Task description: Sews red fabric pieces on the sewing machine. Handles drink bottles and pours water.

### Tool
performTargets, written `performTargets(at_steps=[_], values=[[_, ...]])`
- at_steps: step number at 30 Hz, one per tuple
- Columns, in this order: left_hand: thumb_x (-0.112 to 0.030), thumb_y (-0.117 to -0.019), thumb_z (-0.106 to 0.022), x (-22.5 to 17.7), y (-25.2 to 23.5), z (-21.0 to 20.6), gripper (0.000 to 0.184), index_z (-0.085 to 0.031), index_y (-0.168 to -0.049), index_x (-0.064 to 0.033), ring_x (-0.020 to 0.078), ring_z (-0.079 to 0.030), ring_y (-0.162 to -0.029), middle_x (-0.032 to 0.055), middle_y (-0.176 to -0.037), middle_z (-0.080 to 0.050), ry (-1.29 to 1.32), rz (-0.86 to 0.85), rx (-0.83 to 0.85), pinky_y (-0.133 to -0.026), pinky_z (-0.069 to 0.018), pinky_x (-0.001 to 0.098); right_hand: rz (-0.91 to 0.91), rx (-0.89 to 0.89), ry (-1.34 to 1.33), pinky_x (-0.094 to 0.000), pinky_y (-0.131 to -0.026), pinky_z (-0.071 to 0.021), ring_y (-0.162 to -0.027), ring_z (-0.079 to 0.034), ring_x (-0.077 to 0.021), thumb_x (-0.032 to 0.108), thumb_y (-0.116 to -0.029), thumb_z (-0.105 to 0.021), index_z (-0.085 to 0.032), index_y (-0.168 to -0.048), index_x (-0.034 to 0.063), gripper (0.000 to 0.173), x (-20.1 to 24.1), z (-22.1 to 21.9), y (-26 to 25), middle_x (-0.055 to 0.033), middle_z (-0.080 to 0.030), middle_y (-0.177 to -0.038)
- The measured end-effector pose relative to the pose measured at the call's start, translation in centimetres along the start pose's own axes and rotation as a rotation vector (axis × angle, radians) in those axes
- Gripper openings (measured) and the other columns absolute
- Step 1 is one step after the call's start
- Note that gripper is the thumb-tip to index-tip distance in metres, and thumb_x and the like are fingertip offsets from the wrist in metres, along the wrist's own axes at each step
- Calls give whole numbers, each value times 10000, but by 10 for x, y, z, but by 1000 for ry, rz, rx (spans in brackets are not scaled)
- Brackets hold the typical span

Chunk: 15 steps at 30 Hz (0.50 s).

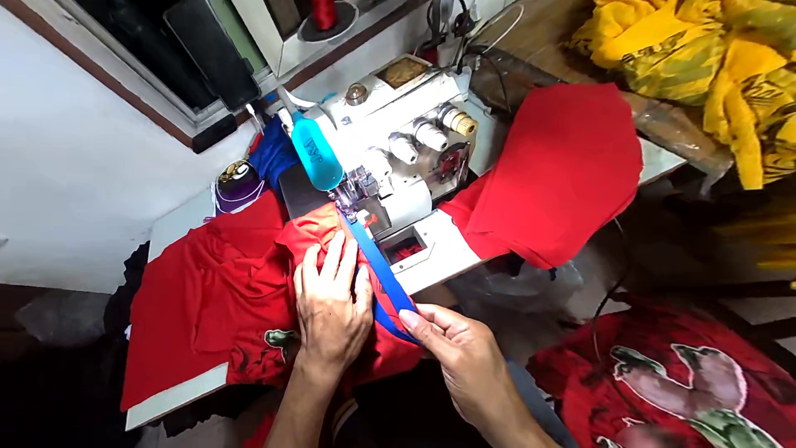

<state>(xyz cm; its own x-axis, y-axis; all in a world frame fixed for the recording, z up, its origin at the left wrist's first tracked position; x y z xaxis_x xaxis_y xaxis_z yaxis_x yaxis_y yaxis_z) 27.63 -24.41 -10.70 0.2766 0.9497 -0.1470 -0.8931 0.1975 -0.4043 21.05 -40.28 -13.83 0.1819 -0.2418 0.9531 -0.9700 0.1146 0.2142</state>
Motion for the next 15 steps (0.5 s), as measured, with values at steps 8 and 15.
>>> performTargets(at_steps=[8,15], values=[[-329,-1024,-471,33,-67,-11,414,-707,-1307,-142,375,-510,-1361,74,-1457,-599,-8,96,120,-1012,-480,580,-35,8,7,-286,-633,-563,-671,-668,-97,227,-959,-705,-776,-839,119,177,3,-31,-68,-1,-700,-710],[-144,-973,-516,71,-92,-3,369,-695,-1292,-91,370,-549,-1298,111,-1384,-631,-28,-10,128,-958,-504,581,-80,29,-66,-260,-550,-527,-553,-613,-94,169,-953,-713,-721,-708,72,263,12,-45,-98,-24,-644,-616]])
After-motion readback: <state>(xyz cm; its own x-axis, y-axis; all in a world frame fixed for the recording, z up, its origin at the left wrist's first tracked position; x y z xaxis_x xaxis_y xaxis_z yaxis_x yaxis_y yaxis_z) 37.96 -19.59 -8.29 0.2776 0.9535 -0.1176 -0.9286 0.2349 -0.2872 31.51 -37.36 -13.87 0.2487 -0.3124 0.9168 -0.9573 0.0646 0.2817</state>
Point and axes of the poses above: each hand's wrist, its own y-axis away from the middle knuckle, its own z-axis out of the back of the hand, x = y × z, the point moved 1 cm from there along -y, towards the middle knuckle
